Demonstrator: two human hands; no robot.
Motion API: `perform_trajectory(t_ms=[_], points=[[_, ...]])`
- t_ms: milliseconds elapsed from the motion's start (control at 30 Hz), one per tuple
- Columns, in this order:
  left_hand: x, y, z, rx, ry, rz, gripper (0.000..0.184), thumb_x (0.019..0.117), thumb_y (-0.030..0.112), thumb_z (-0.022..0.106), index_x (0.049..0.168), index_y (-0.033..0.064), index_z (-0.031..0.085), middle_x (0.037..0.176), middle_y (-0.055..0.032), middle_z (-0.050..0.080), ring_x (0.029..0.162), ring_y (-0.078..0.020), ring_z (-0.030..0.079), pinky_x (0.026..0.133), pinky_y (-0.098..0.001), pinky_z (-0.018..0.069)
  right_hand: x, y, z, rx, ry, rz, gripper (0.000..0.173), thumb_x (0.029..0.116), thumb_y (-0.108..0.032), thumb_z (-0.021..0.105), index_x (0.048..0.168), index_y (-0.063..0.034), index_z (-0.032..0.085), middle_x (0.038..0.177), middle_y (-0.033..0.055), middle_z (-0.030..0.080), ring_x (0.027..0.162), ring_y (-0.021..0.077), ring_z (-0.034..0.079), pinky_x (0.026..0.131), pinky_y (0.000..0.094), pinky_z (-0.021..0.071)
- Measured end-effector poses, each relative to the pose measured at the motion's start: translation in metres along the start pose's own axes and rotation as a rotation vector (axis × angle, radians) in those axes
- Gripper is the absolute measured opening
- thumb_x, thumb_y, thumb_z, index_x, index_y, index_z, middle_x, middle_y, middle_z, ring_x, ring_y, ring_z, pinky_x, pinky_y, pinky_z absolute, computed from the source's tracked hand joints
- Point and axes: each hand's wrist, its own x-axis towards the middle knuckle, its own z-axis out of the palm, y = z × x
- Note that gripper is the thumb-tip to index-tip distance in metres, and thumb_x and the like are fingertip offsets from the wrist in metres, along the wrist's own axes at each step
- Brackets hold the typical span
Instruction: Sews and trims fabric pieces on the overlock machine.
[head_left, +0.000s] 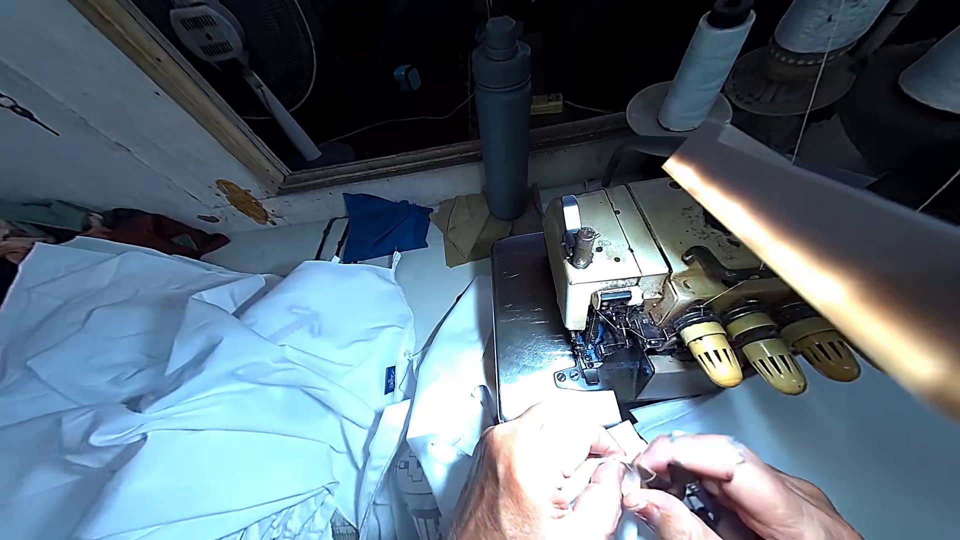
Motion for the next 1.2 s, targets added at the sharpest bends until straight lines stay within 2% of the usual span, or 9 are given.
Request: perform_trajectory(t_ms=[167,367,433,500,567,633,767,1000,1200], points=[[-0.003,0.006,0.002,0.067,-0.026,-0.01,0.011,0.0864,0.008,0.068,0.079,0.0022,0.073,0.071,-0.0083,0.068,0.067,-0.0103,0.062,0.059,-0.0235,0.0453,0.002,0.008,-0.002,-0.215,0.024,-0.178,0.009,0.1002,-0.015,0.067,0.1,-0.0061,0.068,0.104,0.0052,0.067,0.102,0.0057,0.062,0.091,0.0147,0.0498],[-0.009,0.01,-0.002,0.193,-0.13,-0.133,0.017,0.0872,0.013,0.067,0.072,0.0055,0.068,0.062,-0.0055,0.058,0.055,-0.0145,0.054,0.049,-0.0309,0.0395,-0.002,0.013,-0.01,-0.427,0.122,-0.2,0.018,0.1046,-0.02,0.058,0.093,-0.0072,0.058,0.096,0.0049,0.061,0.092,0.0034,0.061,0.084,0.0112,0.049],[-0.013,0.005,-0.007,0.203,-0.158,-0.133,0.015,0.0893,0.014,0.066,0.077,0.0071,0.07,0.066,-0.0046,0.062,0.058,-0.014,0.057,0.051,-0.0307,0.0423,-0.004,0.016,-0.016,-0.44,0.186,-0.168,0.02,0.1054,-0.024,0.057,0.093,-0.0084,0.055,0.095,0.0029,0.059,0.09,-0.0005,0.06,0.08,0.0086,0.0484],[-0.018,-0.002,-0.007,0.213,-0.177,-0.058,0.017,0.097,0.017,0.063,0.088,0.0087,0.074,0.074,-0.0042,0.068,0.068,-0.0149,0.063,0.065,-0.0335,0.0475,-0.005,0.011,-0.019,-0.279,0.151,-0.091,0.018,0.1065,-0.025,0.056,0.095,-0.0105,0.058,0.099,-0.0008,0.062,0.088,-0.0036,0.061,0.075,0.0083,0.0508],[-0.024,-0.011,0.001,0.21,-0.178,0.058,0.021,0.1031,0.02,0.058,0.094,0.0079,0.073,0.078,-0.0054,0.068,0.075,-0.0178,0.065,0.077,-0.0378,0.0467,-0.002,0.0,-0.022,0.027,0.004,-0.018,0.018,0.107,-0.024,0.056,0.096,-0.0113,0.062,0.104,-0.001,0.07,0.093,0.0021,0.069,0.079,0.0178,0.0589],[-0.028,-0.019,0.011,0.195,-0.165,0.203,0.026,0.1055,0.019,0.053,0.09,0.0061,0.069,0.075,-0.007,0.065,0.071,-0.0192,0.064,0.068,-0.0327,0.0497,-0.001,-0.01,-0.02,0.297,-0.157,0.018,0.024,0.1079,-0.022,0.054,0.093,-0.0052,0.06,0.097,0.0069,0.071,0.094,0.0092,0.07,0.086,0.0264,0.0589],[-0.033,-0.028,0.01,0.28,-0.241,0.379,0.025,0.1035,0.016,0.052,0.082,0.0084,0.063,0.062,-0.0053,0.057,0.056,-0.0195,0.059,0.049,-0.0313,0.0452,-0.004,-0.01,-0.026,0.297,-0.245,0.021,0.025,0.107,-0.019,0.055,0.091,-0.0005,0.059,0.085,0.01,0.066,0.082,0.0074,0.067,0.075,0.0199,0.0557],[-0.041,-0.045,-0.002,0.522,-0.2,0.435,0.041,0.1076,0.038,0.045,0.082,0.0128,0.064,0.063,-0.0016,0.055,0.058,-0.0196,0.053,0.057,-0.032,0.04,-0.021,-0.008,-0.058,0.084,-0.207,0.109,0.024,0.1069,-0.027,0.057,0.095,-0.0065,0.06,0.089,0.0027,0.066,0.077,-0.0018,0.063,0.066,0.0123,0.0508],[-0.043,-0.052,-0.015,0.534,-0.212,0.535,0.041,0.1088,0.03,0.044,0.074,0.0129,0.057,0.056,-0.0005,0.048,0.047,-0.0154,0.048,0.044,-0.028,0.0363,-0.028,-0.005,-0.069,-0.167,-0.182,0.098,0.028,0.1068,-0.023,0.056,0.09,-0.0007,0.059,0.086,0.0106,0.067,0.075,0.0025,0.062,0.066,0.0145,0.0499]])
